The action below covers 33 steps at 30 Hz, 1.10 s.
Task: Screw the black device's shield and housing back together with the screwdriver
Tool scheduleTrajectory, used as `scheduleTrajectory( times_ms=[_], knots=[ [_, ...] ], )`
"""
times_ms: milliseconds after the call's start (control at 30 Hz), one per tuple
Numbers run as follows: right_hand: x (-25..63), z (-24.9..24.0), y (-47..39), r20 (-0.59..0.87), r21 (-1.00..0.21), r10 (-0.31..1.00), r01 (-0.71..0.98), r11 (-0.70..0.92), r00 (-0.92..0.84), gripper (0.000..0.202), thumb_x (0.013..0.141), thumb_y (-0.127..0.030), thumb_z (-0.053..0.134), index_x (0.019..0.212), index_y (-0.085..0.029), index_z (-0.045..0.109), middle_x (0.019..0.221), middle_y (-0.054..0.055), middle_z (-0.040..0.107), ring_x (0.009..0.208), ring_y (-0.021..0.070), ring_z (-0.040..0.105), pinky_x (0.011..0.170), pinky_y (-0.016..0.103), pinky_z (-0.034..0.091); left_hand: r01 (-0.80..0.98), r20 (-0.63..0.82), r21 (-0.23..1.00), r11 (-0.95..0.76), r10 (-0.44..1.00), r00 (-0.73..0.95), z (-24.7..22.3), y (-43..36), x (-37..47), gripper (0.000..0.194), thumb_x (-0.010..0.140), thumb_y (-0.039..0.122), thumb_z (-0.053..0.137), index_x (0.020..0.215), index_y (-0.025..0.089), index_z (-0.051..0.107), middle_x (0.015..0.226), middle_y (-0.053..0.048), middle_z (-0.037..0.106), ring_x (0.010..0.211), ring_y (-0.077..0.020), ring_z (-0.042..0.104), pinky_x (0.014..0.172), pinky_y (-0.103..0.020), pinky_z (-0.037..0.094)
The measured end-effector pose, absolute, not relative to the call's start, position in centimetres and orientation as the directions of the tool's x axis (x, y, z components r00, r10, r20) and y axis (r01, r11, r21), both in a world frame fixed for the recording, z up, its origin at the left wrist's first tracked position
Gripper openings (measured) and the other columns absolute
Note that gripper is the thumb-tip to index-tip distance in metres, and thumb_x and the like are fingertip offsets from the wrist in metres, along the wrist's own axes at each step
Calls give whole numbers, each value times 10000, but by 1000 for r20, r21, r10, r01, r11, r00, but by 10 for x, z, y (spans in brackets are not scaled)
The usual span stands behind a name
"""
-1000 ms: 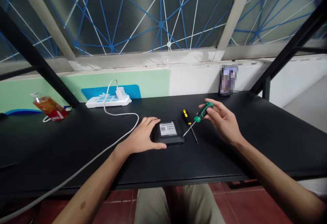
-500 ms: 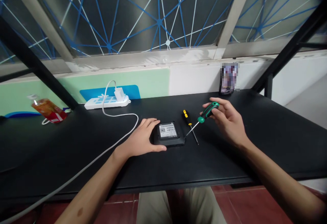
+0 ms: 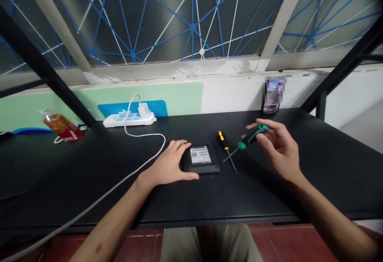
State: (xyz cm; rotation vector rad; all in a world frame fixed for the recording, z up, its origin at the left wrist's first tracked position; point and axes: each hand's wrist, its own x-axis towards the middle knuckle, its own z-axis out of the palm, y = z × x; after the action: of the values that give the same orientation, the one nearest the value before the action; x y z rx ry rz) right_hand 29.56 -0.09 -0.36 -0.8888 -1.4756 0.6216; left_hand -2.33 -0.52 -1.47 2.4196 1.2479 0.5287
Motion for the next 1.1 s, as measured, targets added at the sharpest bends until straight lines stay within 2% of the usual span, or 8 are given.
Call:
scheduleTrajectory(
  times_ms=[100, 200, 333, 567, 733, 900, 1100],
  knots=[
    [297, 0, -9, 612, -766, 790, 258, 589, 13, 353, 914, -294, 654, 1263, -310, 597, 1146, 44, 685, 947, 208, 726, 883, 389, 591, 694, 145, 488, -530, 833, 534, -15, -5, -22, 960, 717, 686, 762, 1467, 193, 422, 1498, -155, 431, 1381, -379, 384, 1143, -554, 373],
    [299, 10, -11, 615, -723, 781, 320, 613, -107, 370, 907, -270, 667, 1267, -325, 600, 1169, 45, 697, 956, 204, 732, 866, 375, 608, 695, 136, 497, -520, 838, 529, -15, -4, -21, 968, 711, 688, 764, 1464, 182, 425, 1491, -163, 432, 1386, -383, 369, 1144, -557, 368],
    [299, 30, -9, 597, -660, 741, 336, 671, -307, 352, 886, -252, 698, 1222, -326, 624, 1155, 41, 721, 1022, 207, 723, 866, 351, 624, 691, 145, 498, -525, 835, 530, -16, -5, -22, 962, 715, 685, 765, 1460, 180, 425, 1489, -158, 429, 1384, -380, 352, 1148, -555, 360],
    [283, 54, -6, 515, -614, 711, 372, 696, -479, 337, 895, -252, 690, 1212, -338, 614, 1172, 24, 706, 1044, 206, 717, 851, 328, 623, 697, 149, 482, -531, 834, 532, -18, -5, -22, 966, 718, 706, 749, 1457, 181, 415, 1454, -151, 436, 1329, -382, 386, 1117, -551, 383],
    [282, 54, 2, 461, -677, 764, 377, 632, -452, 319, 895, -318, 687, 1204, -306, 607, 1165, 39, 718, 922, 211, 748, 795, 344, 633, 705, 113, 490, -513, 839, 532, -15, -5, -21, 968, 718, 694, 753, 1459, 179, 401, 1452, -156, 419, 1340, -383, 383, 1127, -549, 372],
    [294, 46, -1, 481, -703, 772, 344, 623, -416, 324, 872, -306, 720, 1172, -320, 600, 1148, 29, 732, 971, 205, 749, 830, 332, 630, 717, 75, 495, -491, 846, 528, -12, -5, -20, 947, 718, 660, 764, 1454, 191, 398, 1447, -161, 414, 1337, -397, 391, 1123, -574, 364],
    [318, 31, -14, 483, -771, 828, 310, 556, -283, 285, 846, -286, 749, 1089, -290, 600, 1109, 41, 743, 980, 199, 756, 857, 319, 633, 709, 86, 508, -489, 848, 524, -12, -5, -20, 938, 712, 671, 758, 1449, 208, 407, 1437, -156, 419, 1335, -409, 390, 1112, -590, 364]
  ],
)
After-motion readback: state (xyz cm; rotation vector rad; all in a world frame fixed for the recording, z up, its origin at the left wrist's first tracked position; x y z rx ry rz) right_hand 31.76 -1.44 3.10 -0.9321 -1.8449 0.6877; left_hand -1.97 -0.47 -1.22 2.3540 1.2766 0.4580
